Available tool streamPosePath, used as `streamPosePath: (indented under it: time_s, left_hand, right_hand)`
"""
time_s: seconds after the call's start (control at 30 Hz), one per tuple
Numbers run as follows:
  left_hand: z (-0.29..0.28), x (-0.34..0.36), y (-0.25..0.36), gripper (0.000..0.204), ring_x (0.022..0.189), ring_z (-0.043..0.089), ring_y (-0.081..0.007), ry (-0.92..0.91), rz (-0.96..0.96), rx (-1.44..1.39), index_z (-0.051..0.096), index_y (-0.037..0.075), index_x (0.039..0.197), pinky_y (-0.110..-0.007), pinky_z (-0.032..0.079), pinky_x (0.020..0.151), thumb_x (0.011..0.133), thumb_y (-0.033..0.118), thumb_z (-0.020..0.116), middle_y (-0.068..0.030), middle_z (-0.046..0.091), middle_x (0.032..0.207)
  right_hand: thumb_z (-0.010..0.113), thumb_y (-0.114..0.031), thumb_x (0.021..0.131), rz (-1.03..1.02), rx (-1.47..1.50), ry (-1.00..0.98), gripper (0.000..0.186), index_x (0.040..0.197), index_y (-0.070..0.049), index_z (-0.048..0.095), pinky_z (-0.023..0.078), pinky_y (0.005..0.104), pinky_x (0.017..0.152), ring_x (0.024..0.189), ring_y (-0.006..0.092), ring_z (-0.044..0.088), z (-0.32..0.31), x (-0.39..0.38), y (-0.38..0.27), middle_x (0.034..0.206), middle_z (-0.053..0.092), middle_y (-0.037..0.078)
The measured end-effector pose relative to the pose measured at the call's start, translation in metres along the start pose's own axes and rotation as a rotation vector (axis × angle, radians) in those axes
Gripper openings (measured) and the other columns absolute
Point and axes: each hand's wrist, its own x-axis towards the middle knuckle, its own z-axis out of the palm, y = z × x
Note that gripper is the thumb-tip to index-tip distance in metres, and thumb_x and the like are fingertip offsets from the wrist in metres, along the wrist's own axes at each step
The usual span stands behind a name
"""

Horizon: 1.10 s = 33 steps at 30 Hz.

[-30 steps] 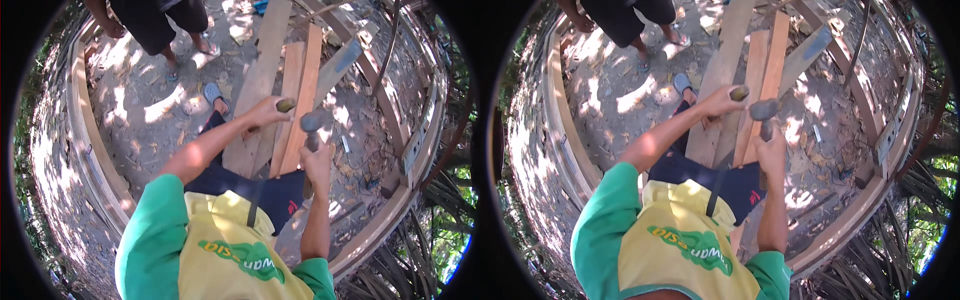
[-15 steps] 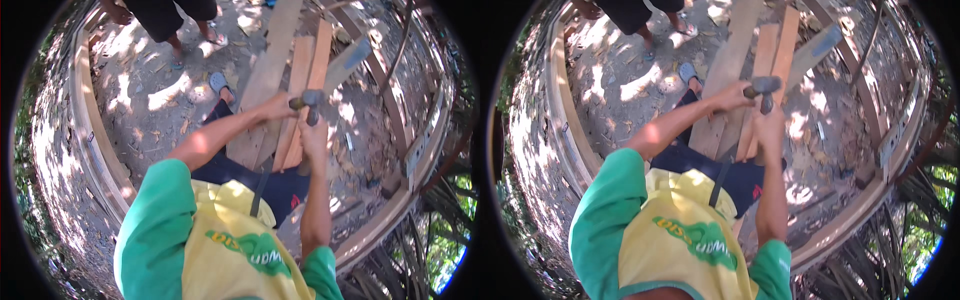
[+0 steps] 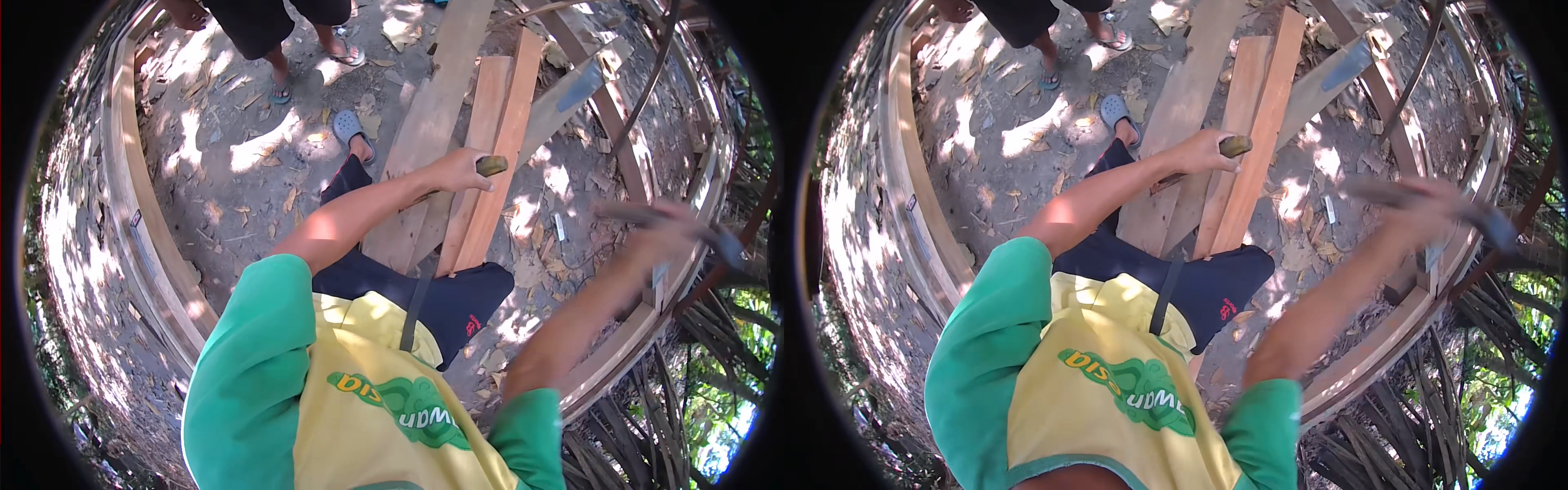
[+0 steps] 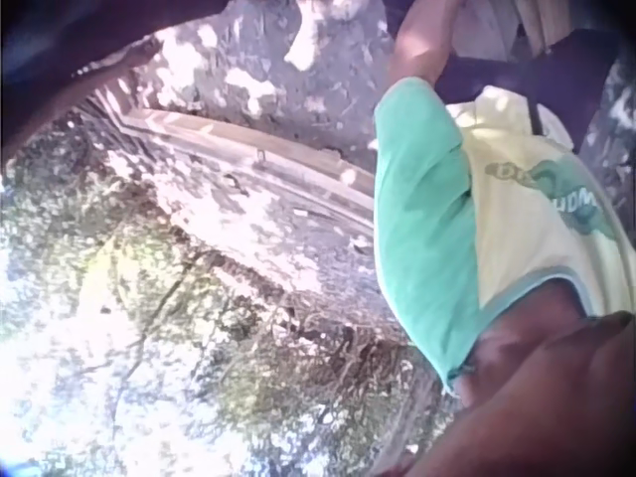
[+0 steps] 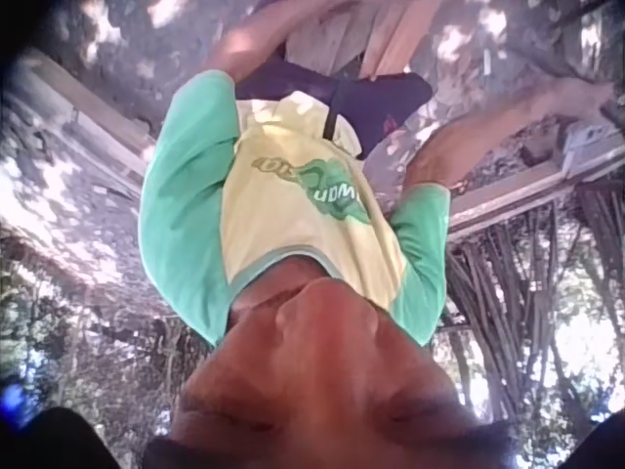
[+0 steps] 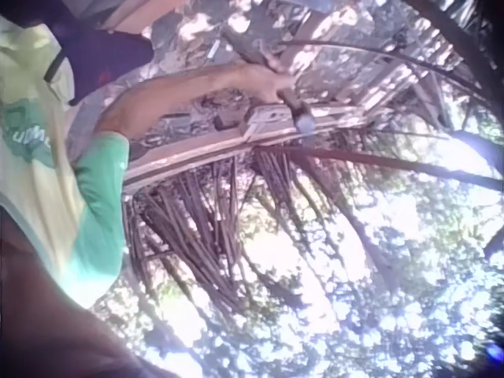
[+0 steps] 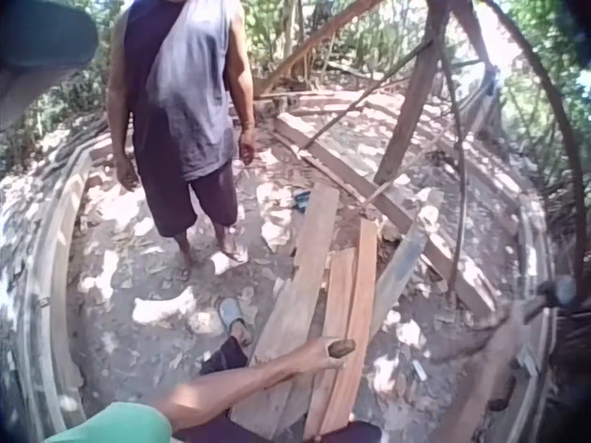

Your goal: The person uses a hammer and a chisel to shape a wooden board while sitting on a frame, subsequently standing and gesturing towards the wooden rafters of a structure.

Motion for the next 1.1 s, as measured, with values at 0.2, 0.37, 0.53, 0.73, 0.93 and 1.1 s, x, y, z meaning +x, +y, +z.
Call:
streamPosePath:
  time_s: [0.2, 0.37, 0.53, 0.73, 0.93, 1.1]
  left_hand:
    - [-0.009, -0.009, -0.04, 0.056, 0.086, 0.06, -0.0166, 0.107, 0.109, -0.051, 0.067, -0.003, 0.117, -0.035, 0.05, 0.083, 0.077, 0.034, 0.082, -0.0109, 0.067, 0.091]
    - [-0.007, 0.004, -0.015, 0.051, 0.078, 0.056, -0.0123, -0.037, -0.062, -0.001, 0.066, -0.004, 0.115, -0.032, 0.048, 0.074, 0.078, 0.026, 0.083, -0.0061, 0.064, 0.083]
    - [-0.004, 0.003, -0.02, 0.053, 0.079, 0.057, -0.0131, 0.004, -0.021, -0.019, 0.066, -0.005, 0.115, -0.033, 0.049, 0.075, 0.078, 0.029, 0.084, -0.0076, 0.065, 0.085]
    - [-0.007, 0.001, -0.019, 0.055, 0.081, 0.061, -0.0164, 0.022, -0.015, 0.027, 0.065, -0.005, 0.116, -0.035, 0.05, 0.076, 0.078, 0.031, 0.084, -0.0094, 0.066, 0.087]
    - [-0.01, 0.004, -0.003, 0.053, 0.07, 0.059, -0.0154, -0.024, -0.084, -0.064, 0.065, -0.005, 0.111, -0.034, 0.049, 0.066, 0.077, 0.032, 0.084, -0.0062, 0.063, 0.079]
    - [0.002, 0.004, -0.003, 0.05, 0.072, 0.052, -0.0093, 0.005, -0.082, -0.055, 0.066, -0.003, 0.111, -0.031, 0.045, 0.064, 0.077, 0.028, 0.084, -0.0009, 0.059, 0.078]
  right_hand:
    - [0.069, -0.01, 0.079, 0.835, 0.209, -1.294, 0.019, 0.092, -0.002, 0.059, 0.044, 0.03, 0.046, 0.048, 0.0124, 0.054, -0.009, -0.144, -0.028, 0.061, 0.052, 0.002]
    - [0.065, -0.007, 0.089, 0.69, 0.445, -0.618, 0.015, 0.092, -0.009, 0.05, 0.041, 0.0288, 0.047, 0.049, 0.0111, 0.044, -0.072, -0.006, -0.031, 0.066, 0.047, 0.0]
    - [0.063, -0.006, 0.093, 0.599, 0.757, -0.383, 0.011, 0.09, -0.007, 0.052, 0.042, 0.028, 0.056, 0.061, 0.011, 0.045, -0.074, 0.065, -0.006, 0.073, 0.045, 0.0]
    - [0.064, -0.005, 0.093, 0.62, 0.996, -0.207, 0.015, 0.083, -0.007, 0.053, 0.044, 0.0294, 0.058, 0.061, 0.0117, 0.048, -0.028, 0.083, 0.018, 0.073, 0.048, 0.0]
    - [0.061, -0.006, 0.087, 0.241, 0.042, -0.56, 0.008, 0.086, 0.002, 0.057, 0.049, 0.0344, 0.053, 0.052, 0.0195, 0.056, 0.05, -0.145, 0.031, 0.067, 0.059, 0.007]
    - [0.061, -0.006, 0.082, 0.889, 0.148, -1.077, 0.008, 0.085, -0.002, 0.055, 0.042, 0.029, 0.038, 0.042, 0.0127, 0.054, -0.018, -0.2, 0.029, 0.057, 0.054, 0.004]
